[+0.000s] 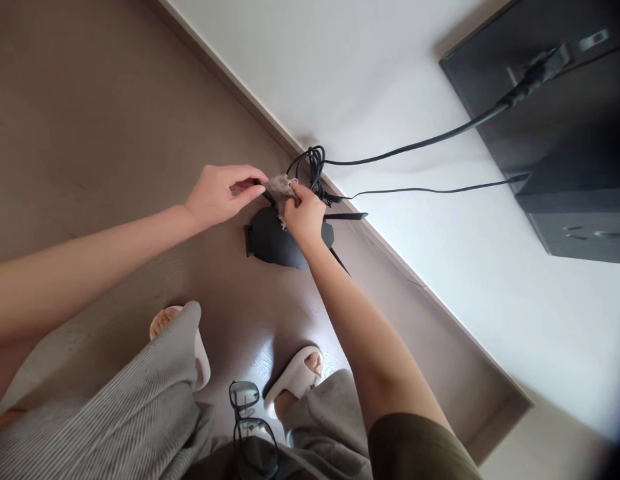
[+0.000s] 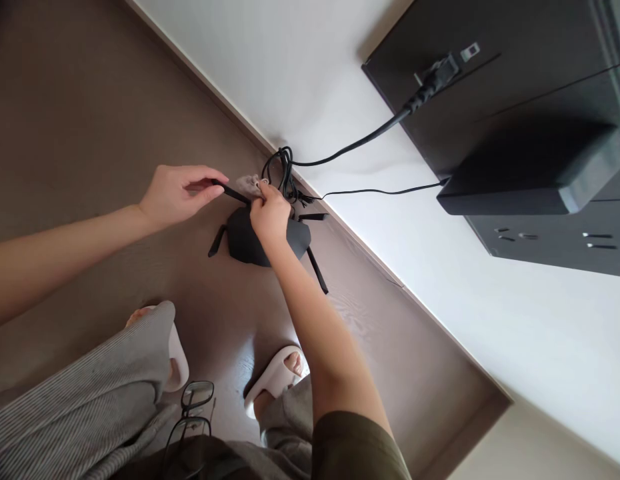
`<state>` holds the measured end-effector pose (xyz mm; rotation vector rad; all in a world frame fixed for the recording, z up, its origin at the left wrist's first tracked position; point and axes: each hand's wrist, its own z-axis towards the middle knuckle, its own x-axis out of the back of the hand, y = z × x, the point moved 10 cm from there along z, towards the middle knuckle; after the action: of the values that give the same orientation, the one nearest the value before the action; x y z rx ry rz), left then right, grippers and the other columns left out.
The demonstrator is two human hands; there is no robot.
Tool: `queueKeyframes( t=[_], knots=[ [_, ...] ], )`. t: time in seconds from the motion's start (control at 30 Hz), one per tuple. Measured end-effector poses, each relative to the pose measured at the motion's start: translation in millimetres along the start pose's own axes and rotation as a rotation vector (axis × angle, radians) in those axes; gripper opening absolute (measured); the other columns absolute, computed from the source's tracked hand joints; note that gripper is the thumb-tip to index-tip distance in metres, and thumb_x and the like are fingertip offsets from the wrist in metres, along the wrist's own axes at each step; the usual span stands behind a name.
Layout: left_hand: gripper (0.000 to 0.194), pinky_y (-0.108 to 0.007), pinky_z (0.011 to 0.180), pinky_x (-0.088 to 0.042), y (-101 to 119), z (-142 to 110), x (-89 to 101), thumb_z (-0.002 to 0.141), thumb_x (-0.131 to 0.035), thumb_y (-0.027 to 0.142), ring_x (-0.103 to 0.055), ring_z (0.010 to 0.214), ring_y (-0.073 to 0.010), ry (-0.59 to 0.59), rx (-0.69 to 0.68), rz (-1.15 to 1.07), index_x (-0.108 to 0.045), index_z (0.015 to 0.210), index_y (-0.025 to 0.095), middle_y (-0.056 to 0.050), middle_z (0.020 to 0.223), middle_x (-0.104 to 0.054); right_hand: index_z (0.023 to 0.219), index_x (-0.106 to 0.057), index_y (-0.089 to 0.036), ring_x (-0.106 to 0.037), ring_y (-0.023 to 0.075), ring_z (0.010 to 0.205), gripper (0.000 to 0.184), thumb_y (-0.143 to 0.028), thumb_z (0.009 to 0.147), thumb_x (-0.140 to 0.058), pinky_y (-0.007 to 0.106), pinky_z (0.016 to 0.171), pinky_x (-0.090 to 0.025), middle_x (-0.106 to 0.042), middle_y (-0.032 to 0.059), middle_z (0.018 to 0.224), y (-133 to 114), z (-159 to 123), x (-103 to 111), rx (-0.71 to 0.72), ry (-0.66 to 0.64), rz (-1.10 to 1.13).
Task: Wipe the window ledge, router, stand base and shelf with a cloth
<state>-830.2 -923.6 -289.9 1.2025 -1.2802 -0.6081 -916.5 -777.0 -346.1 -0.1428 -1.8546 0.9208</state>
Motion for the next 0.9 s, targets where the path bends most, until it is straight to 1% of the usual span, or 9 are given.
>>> queueKeyframes(
  t=[0.07, 0.2, 0.27, 0.37, 0.53, 0.6, 0.7, 0.8, 0.9],
  knots=[
    [0.013, -0.031, 0.085, -0.051, 0.9, 1.6, 2.5, 0.081, -0.067, 0.034, -0.067, 0.093, -0.0205, 0.015, 0.013, 0.016, -0.075, 0.086, 0.025, -0.002, 0.090, -0.074, 0.121, -0.070, -0.013, -0.066, 0.0246, 0.116, 0.049, -0.005, 0.082, -0.042, 0.038, 0.105, -0.050, -0.071, 0.0146, 0.123, 0.2, 7.2, -17.7, -0.054, -0.083, -0.050],
    [0.013, -0.031, 0.080, -0.051, -0.7, 1.8, 5.1, 0.081, -0.066, 0.036, -0.067, 0.086, -0.0200, 0.060, 0.006, 0.037, -0.076, 0.082, 0.028, 0.000, 0.084, -0.075, 0.113, -0.074, -0.011, -0.070, 0.0291, 0.108, 0.043, -0.006, 0.080, -0.048, 0.040, 0.098, -0.052, -0.075, 0.0177, 0.111, 20.3, 17.5, -44.0, -0.265, -0.240, -0.126],
    [0.014, -0.031, 0.078, -0.051, -2.4, 0.9, 4.5, 0.081, -0.065, 0.037, -0.067, 0.083, -0.0198, 0.072, 0.006, 0.032, -0.077, 0.081, 0.030, 0.001, 0.079, -0.074, 0.108, -0.076, -0.012, -0.070, 0.0292, 0.108, 0.039, -0.007, 0.078, -0.052, 0.038, 0.097, -0.052, -0.075, 0.0171, 0.109, 23.9, 21.6, -45.7, -0.314, -0.266, -0.106],
    [0.014, -0.031, 0.076, -0.051, -4.9, -0.9, 3.9, 0.081, -0.064, 0.037, -0.067, 0.081, -0.0198, 0.089, 0.019, 0.007, -0.077, 0.082, 0.032, 0.002, 0.073, -0.072, 0.104, -0.077, -0.013, -0.070, 0.0283, 0.108, 0.038, -0.008, 0.075, -0.053, 0.036, 0.094, -0.052, -0.076, 0.0150, 0.106, 17.4, 22.3, -38.5, -0.325, -0.256, -0.031],
    [0.017, -0.033, 0.078, -0.051, -9.0, -1.8, 3.7, 0.083, -0.064, 0.041, -0.067, 0.085, -0.0206, 0.097, 0.040, 0.007, -0.077, 0.084, 0.031, 0.001, 0.076, -0.072, 0.102, -0.076, -0.015, -0.070, 0.0218, 0.092, 0.034, -0.019, 0.079, -0.051, 0.032, 0.085, -0.054, -0.074, 0.0053, 0.085, -3.9, 7.5, -25.5, -0.339, -0.167, 0.278],
    [0.019, -0.034, 0.082, -0.051, -9.2, -1.3, 4.9, 0.084, -0.064, 0.044, -0.065, 0.089, -0.0208, 0.106, 0.014, 0.035, -0.077, 0.086, 0.031, 0.000, 0.082, -0.072, 0.103, -0.074, -0.016, -0.069, 0.0193, 0.087, 0.032, -0.025, 0.080, -0.053, 0.031, 0.083, -0.055, -0.072, 0.0028, 0.082, -11.2, 2.8, -24.1, -0.342, -0.126, 0.447],
    [0.025, -0.036, 0.086, -0.049, -6.8, -2.5, 12.2, 0.084, -0.066, 0.051, -0.063, 0.095, -0.0207, 0.182, -0.069, 0.112, -0.077, 0.093, 0.030, -0.003, 0.095, -0.068, 0.099, -0.071, -0.016, -0.069, 0.0187, 0.083, 0.026, -0.029, 0.081, -0.059, 0.034, 0.082, -0.056, -0.071, 0.0033, 0.081, -17.1, 0.7, -24.9, -0.335, -0.097, 0.695],
    [0.035, -0.038, 0.088, -0.049, -2.5, -5.9, 15.9, 0.085, -0.065, 0.056, -0.062, 0.094, -0.0203, 0.226, -0.166, 0.172, -0.077, 0.102, 0.028, -0.005, 0.100, -0.062, 0.092, -0.067, -0.015, -0.069, 0.0198, 0.080, 0.020, -0.030, 0.080, -0.062, 0.038, 0.083, -0.057, -0.070, 0.0055, 0.080, -10.8, -0.4, -25.6, -0.331, -0.107, 0.895],
    [0.036, -0.038, 0.090, -0.049, 0.4, -8.2, 14.2, 0.088, -0.060, 0.054, -0.063, 0.094, -0.0198, 0.189, -0.204, 0.153, -0.075, 0.109, 0.029, -0.006, 0.106, -0.062, 0.088, -0.065, -0.014, -0.069, 0.0201, 0.080, 0.019, -0.030, 0.082, -0.056, 0.037, 0.082, -0.058, -0.070, 0.0078, 0.081, 12.2, -5.7, -24.7, -0.375, -0.097, 0.987]
  ],
)
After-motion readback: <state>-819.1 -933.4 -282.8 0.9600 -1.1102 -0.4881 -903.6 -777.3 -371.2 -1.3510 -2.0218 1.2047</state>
